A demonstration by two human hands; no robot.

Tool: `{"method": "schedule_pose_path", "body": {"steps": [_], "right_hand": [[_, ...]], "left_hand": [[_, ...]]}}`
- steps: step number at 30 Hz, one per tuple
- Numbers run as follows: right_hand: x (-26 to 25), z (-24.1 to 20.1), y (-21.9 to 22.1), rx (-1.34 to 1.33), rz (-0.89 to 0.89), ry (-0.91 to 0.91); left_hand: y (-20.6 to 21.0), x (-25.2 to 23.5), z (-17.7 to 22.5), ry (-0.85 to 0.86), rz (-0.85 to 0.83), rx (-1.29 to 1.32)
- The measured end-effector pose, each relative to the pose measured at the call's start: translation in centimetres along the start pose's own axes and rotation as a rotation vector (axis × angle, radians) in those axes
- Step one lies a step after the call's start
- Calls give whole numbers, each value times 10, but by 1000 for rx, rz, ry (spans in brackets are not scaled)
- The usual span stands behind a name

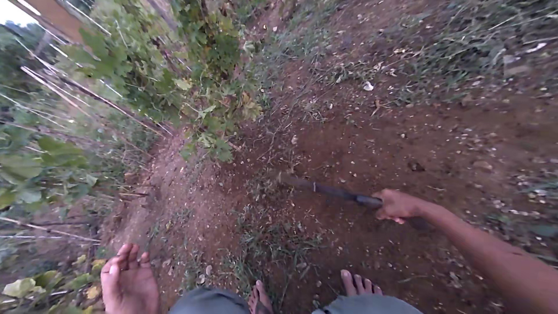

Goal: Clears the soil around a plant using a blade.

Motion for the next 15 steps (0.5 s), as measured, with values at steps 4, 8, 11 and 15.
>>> {"method": "schedule_pose_path", "body": {"steps": [4,8,11,15], "right_hand": [[-16,2,-5,-436,262,147],[-32,-11,56,-756,341,254],[-16,-1,103,-338,107,246],[9,21,57,-129,36,162]], "left_hand": [[-1,-1,0,4,-27,12],[-1,-1,2,4,0,18],[-1,-1,2,-10,8,7],[1,-2,1,-11,-19,10]]}}
Point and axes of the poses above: each hand's wrist, its own x-axis away from the middle knuckle, its own y-axis out of the palm, z = x × y, the point moved 2 cm from there along -x, towards the middle knuckle, and after that the axes turned 15 degrees about z, right-handed, at the moved point
